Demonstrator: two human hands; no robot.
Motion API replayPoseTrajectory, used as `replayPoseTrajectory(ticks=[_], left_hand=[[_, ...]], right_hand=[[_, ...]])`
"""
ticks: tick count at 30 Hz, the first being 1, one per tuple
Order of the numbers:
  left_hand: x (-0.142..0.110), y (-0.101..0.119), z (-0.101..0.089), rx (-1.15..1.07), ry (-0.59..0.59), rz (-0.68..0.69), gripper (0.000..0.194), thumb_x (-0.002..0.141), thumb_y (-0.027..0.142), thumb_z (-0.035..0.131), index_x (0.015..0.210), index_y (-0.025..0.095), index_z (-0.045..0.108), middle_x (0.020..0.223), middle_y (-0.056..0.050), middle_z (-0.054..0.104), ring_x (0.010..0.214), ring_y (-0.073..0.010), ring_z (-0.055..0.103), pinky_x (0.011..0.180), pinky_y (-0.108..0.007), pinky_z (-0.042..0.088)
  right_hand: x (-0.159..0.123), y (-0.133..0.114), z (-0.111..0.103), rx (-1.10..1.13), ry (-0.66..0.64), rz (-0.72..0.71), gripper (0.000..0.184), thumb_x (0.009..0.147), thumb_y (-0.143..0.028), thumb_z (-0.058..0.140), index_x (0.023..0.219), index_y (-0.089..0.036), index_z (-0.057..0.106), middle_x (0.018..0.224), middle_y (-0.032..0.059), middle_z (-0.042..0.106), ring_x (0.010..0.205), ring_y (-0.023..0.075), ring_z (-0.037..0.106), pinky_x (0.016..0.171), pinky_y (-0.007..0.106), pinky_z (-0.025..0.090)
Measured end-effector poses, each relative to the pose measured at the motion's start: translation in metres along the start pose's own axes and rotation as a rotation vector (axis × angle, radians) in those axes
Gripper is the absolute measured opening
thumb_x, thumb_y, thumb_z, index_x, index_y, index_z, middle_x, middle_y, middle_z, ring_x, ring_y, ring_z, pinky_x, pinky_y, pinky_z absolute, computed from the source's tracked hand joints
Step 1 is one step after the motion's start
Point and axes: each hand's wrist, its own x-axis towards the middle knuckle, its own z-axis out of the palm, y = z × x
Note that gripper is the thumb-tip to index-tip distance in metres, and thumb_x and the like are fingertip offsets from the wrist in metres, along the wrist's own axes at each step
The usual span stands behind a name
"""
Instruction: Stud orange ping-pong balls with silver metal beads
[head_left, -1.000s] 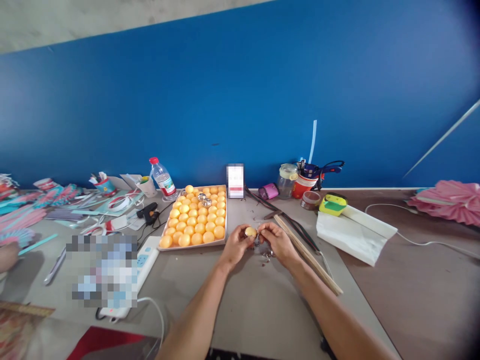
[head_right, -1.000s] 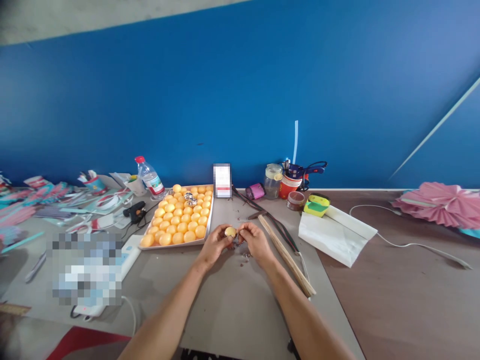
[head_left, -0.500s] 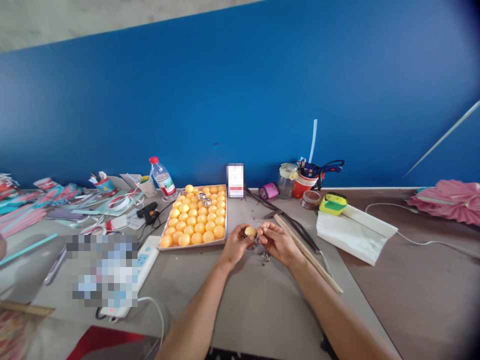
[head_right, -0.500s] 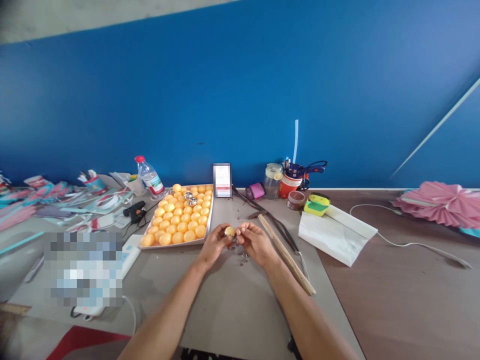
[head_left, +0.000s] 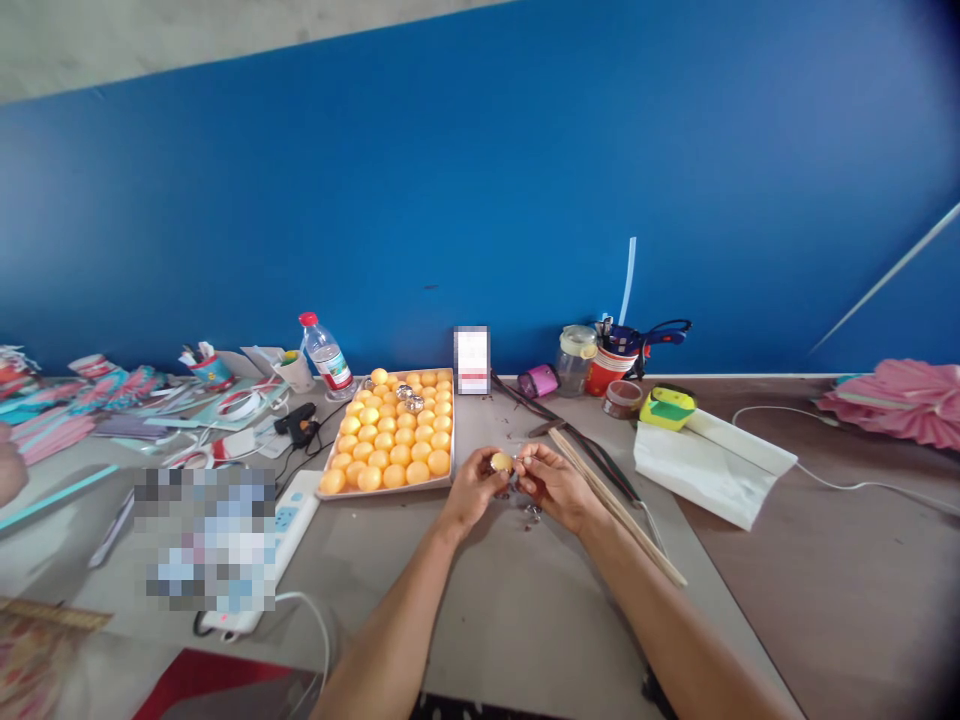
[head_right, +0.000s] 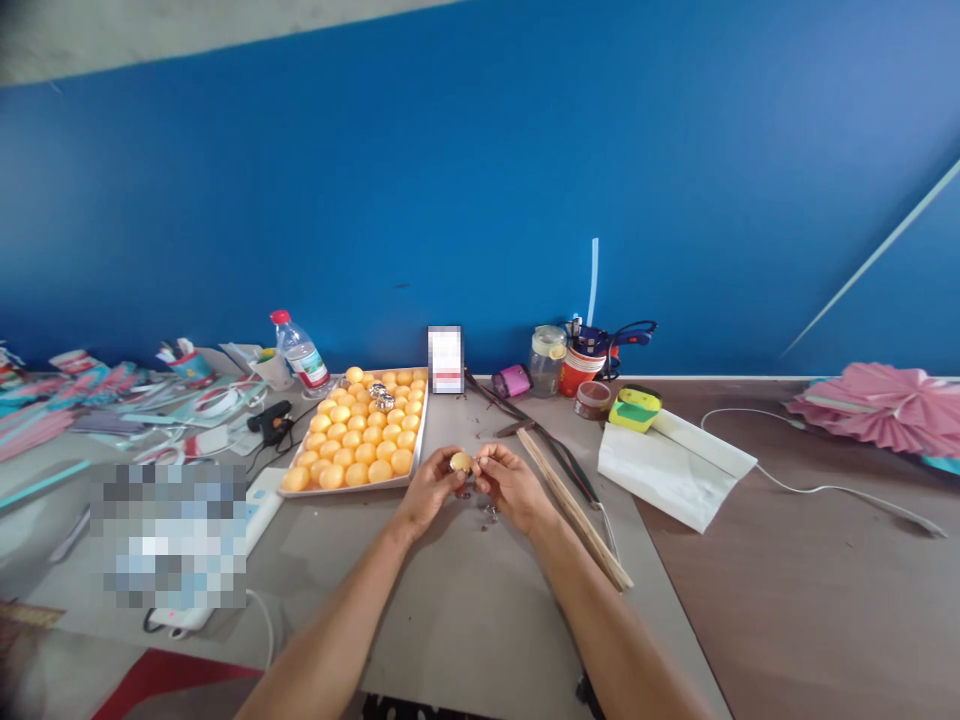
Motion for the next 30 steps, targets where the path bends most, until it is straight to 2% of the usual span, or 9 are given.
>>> replayPoseTrajectory(ticks=[6,12,30], left_hand=[[0.0,0.0,0.0,0.027,0.028,-0.017,0.048,0.066,0.036,0.072,0.105,0.015,0.053,0.09,-0.004,0.059,0.072,-0.0133,0.054,0.064,-0.026,0.047],[0.0,0.0,0.0,0.048,0.049,-0.02,0.047,0.065,0.037,0.072,0.104,0.016,0.055,0.089,-0.003,0.059,0.071,-0.0125,0.054,0.063,-0.024,0.047],[0.003,-0.006,-0.002,0.1,0.041,0.019,0.047,0.067,0.039,0.071,0.104,0.015,0.054,0.087,-0.003,0.058,0.071,-0.0132,0.054,0.062,-0.024,0.046]], right_hand=[[0.002,0.001,-0.003,-0.187,0.08,-0.021,0.025,0.064,-0.035,0.066,0.073,-0.019,0.05,0.057,-0.0063,0.052,0.043,0.0056,0.039,0.044,0.02,0.026],[0.006,0.008,-0.006,-0.391,0.119,-0.068,0.017,0.067,-0.032,0.058,0.075,-0.018,0.052,0.052,-0.0073,0.049,0.04,0.0058,0.037,0.042,0.02,0.026],[0.006,0.012,-0.005,-0.543,0.095,-0.132,0.012,0.068,-0.03,0.052,0.071,-0.018,0.056,0.051,-0.0064,0.047,0.041,0.0068,0.035,0.041,0.021,0.027]])
